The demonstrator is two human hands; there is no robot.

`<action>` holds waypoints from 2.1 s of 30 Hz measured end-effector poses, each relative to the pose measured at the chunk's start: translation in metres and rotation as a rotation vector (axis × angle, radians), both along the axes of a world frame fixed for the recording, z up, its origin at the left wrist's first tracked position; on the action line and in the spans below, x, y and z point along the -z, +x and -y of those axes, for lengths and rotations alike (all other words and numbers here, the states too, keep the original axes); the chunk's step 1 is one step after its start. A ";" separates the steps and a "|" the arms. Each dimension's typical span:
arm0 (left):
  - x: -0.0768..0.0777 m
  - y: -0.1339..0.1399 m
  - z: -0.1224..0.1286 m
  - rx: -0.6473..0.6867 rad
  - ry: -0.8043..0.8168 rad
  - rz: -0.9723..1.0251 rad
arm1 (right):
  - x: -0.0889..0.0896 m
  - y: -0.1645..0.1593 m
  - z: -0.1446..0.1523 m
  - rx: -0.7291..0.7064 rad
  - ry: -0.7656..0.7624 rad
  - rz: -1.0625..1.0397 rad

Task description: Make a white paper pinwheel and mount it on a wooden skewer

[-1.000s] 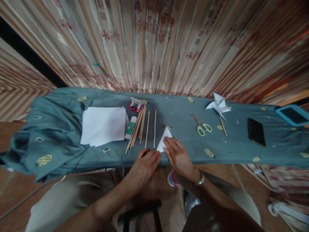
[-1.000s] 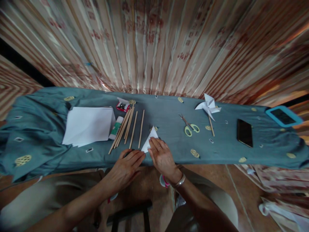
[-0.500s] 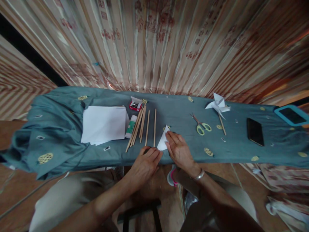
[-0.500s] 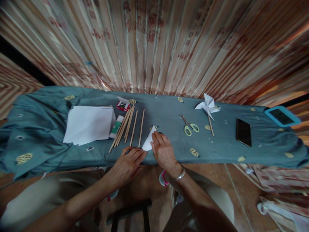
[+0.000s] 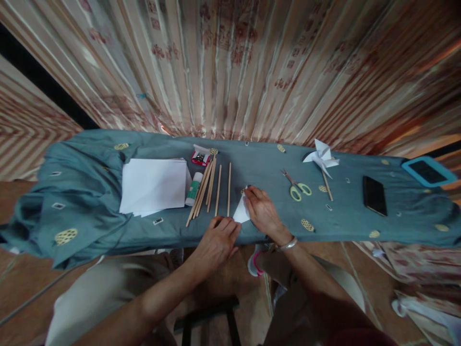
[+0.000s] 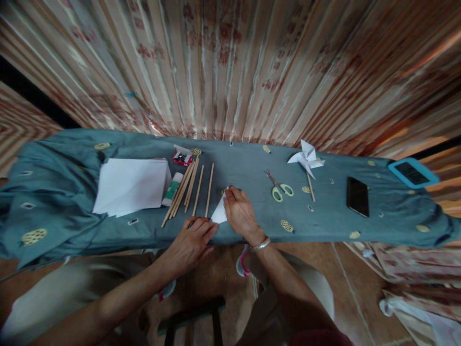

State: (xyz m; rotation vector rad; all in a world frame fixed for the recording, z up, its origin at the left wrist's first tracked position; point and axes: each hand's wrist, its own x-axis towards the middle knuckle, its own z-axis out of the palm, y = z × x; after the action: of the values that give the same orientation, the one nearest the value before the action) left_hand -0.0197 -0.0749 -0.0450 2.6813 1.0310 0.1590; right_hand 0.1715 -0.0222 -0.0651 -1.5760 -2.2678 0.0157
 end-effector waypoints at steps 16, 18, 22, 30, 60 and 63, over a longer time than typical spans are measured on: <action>-0.004 0.010 -0.010 -0.040 0.018 -0.007 | 0.001 0.043 0.001 -0.120 -0.197 -0.209; -0.004 0.010 -0.010 -0.033 0.022 -0.002 | 0.000 0.046 0.009 -0.130 -0.196 -0.235; -0.004 0.010 -0.012 -0.036 0.024 -0.016 | 0.001 0.053 0.021 -0.135 -0.216 -0.289; -0.005 0.011 -0.013 -0.035 0.028 -0.019 | 0.001 0.063 0.023 -0.106 -0.299 -0.459; 0.012 0.004 -0.005 0.000 0.085 -0.006 | -0.007 0.071 0.019 -0.152 -0.463 -0.287; 0.012 0.003 -0.003 0.006 0.078 -0.038 | -0.006 0.056 0.023 -0.072 -0.409 -0.275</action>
State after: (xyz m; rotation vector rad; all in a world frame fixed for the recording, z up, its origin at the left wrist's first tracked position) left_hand -0.0162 -0.0714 -0.0570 2.7672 1.0489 0.1505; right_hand 0.2274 -0.0449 -0.0592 -1.5596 -2.1902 0.7121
